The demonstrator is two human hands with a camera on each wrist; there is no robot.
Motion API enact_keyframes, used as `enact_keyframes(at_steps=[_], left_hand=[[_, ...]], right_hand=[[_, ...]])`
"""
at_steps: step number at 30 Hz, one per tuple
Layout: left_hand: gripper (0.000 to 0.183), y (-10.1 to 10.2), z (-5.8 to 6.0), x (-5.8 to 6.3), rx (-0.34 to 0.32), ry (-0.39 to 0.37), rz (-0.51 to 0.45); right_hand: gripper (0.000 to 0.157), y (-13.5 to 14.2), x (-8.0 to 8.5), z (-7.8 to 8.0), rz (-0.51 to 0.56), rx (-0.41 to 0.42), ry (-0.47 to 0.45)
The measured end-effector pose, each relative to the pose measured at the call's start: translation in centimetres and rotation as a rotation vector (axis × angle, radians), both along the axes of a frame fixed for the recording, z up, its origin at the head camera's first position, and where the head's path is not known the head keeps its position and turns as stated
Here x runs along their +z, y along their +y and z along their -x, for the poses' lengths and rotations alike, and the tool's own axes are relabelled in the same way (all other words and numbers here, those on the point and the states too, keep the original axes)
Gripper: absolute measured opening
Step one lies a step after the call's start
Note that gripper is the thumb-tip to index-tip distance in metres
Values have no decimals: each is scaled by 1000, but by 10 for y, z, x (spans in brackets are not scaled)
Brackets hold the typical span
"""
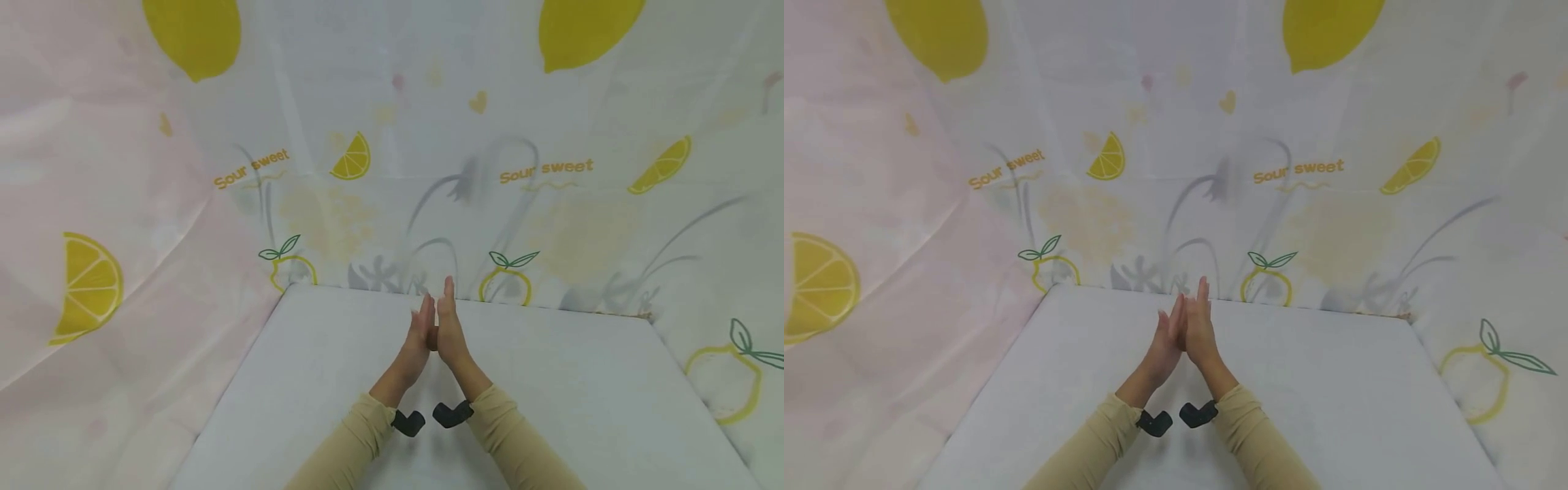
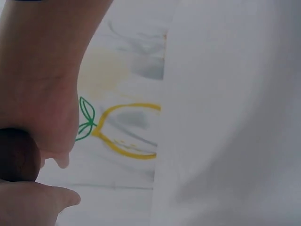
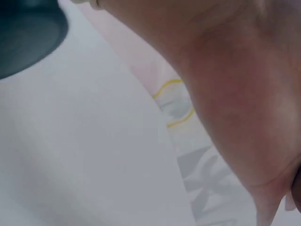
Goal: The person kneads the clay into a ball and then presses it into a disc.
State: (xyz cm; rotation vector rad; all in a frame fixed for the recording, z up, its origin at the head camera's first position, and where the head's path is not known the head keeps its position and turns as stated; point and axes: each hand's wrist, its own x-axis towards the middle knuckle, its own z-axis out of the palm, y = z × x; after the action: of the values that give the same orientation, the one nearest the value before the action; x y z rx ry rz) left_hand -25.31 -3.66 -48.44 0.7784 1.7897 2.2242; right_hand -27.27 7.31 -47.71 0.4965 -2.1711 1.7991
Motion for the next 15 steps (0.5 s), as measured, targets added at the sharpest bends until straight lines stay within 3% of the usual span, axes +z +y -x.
enact_keyframes(at_steps=[7,11,15], left_hand=[[90,-1,2,3,78,-18,-47],[91,-2,8,3,193,-6,-4],[79,-2,17,4,315,3,86]], right_hand=[[63,0,-4,-5,5,75,-74],[60,-5,-8,-15,-25,109,-88],[57,-12,-10,-26,-37,131,-62]])
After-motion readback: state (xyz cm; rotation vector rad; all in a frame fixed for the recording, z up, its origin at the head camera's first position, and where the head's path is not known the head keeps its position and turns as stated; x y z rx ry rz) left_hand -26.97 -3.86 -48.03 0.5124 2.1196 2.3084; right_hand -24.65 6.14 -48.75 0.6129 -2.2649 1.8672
